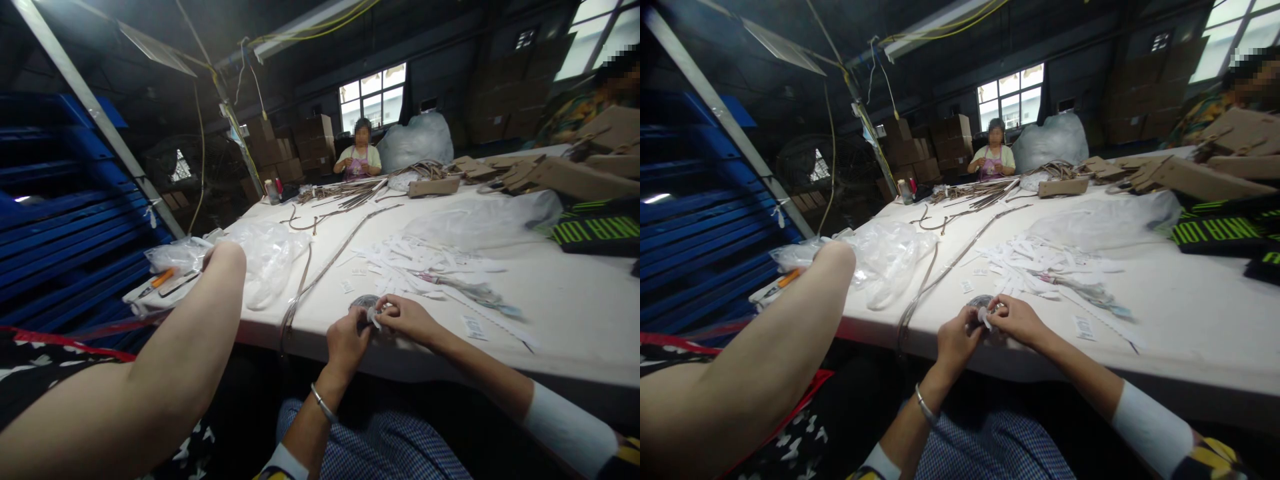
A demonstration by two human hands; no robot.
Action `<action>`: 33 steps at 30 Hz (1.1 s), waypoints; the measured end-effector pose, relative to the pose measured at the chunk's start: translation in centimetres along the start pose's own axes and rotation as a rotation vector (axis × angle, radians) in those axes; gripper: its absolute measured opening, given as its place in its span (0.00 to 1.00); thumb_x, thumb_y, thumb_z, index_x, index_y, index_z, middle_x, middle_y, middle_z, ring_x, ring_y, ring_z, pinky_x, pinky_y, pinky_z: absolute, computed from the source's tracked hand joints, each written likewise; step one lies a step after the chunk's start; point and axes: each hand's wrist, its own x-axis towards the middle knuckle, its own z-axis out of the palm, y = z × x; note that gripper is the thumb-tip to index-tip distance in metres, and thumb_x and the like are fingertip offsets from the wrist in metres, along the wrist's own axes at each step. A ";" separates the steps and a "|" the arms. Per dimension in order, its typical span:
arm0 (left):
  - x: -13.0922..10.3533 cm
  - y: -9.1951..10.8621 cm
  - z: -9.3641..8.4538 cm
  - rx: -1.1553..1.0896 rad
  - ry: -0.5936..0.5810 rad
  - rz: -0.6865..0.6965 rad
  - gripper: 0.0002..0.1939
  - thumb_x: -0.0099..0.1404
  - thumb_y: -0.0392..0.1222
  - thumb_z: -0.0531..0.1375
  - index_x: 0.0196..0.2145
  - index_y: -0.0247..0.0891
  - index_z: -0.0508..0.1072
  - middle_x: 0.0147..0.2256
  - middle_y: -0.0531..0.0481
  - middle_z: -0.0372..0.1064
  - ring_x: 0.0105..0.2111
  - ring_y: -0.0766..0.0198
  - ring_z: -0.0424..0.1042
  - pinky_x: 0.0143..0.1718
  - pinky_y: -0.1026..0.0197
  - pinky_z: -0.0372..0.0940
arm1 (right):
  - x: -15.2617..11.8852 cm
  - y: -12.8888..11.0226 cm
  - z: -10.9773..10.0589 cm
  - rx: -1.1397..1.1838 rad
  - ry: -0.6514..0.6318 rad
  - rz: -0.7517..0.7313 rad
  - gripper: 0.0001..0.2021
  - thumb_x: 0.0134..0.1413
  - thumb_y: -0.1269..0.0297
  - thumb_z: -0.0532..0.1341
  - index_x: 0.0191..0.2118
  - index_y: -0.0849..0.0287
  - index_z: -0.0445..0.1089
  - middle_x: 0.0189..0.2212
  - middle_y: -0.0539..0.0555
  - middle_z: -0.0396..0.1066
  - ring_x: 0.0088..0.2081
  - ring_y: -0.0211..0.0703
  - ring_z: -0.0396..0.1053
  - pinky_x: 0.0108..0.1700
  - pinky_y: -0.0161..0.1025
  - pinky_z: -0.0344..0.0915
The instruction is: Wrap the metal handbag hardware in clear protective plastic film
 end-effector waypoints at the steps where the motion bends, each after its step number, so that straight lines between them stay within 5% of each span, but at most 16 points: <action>1: 0.0 0.0 0.0 0.004 -0.002 0.001 0.11 0.59 0.42 0.64 0.41 0.47 0.70 0.34 0.58 0.76 0.36 0.62 0.76 0.34 0.65 0.63 | 0.1 0.0 0.0 0.015 -0.008 -0.001 0.09 0.48 0.59 0.62 0.35 0.55 0.67 0.20 0.45 0.72 0.22 0.39 0.69 0.27 0.33 0.61; 16: -0.4 0.0 0.3 -0.053 0.032 0.073 0.11 0.61 0.37 0.62 0.43 0.48 0.72 0.38 0.57 0.77 0.39 0.63 0.75 0.40 0.66 0.64 | 0.6 -0.1 -0.1 -0.084 -0.029 -0.173 0.09 0.50 0.64 0.57 0.39 0.55 0.66 0.23 0.45 0.74 0.26 0.41 0.70 0.31 0.36 0.61; 24: -0.6 -0.5 1.2 -0.107 0.115 0.104 0.10 0.61 0.34 0.61 0.39 0.46 0.75 0.39 0.56 0.77 0.40 0.63 0.75 0.43 0.64 0.65 | 0.9 -0.5 0.6 0.096 -0.040 -0.057 0.11 0.46 0.65 0.57 0.39 0.54 0.62 0.21 0.45 0.73 0.26 0.43 0.73 0.31 0.37 0.64; 30: -0.7 -0.2 1.1 -0.079 0.123 0.048 0.07 0.61 0.37 0.62 0.38 0.45 0.74 0.36 0.55 0.77 0.38 0.62 0.75 0.41 0.64 0.65 | 0.0 -0.9 0.2 -0.287 0.096 -0.149 0.12 0.45 0.70 0.59 0.39 0.52 0.65 0.25 0.47 0.77 0.30 0.47 0.73 0.35 0.40 0.62; 33: -0.8 -0.2 1.1 -0.085 0.113 0.026 0.08 0.60 0.36 0.62 0.38 0.45 0.74 0.35 0.54 0.77 0.37 0.62 0.75 0.40 0.64 0.66 | 0.0 -1.4 0.4 -0.223 0.105 -0.121 0.11 0.47 0.68 0.59 0.39 0.52 0.64 0.25 0.47 0.77 0.30 0.47 0.75 0.36 0.40 0.63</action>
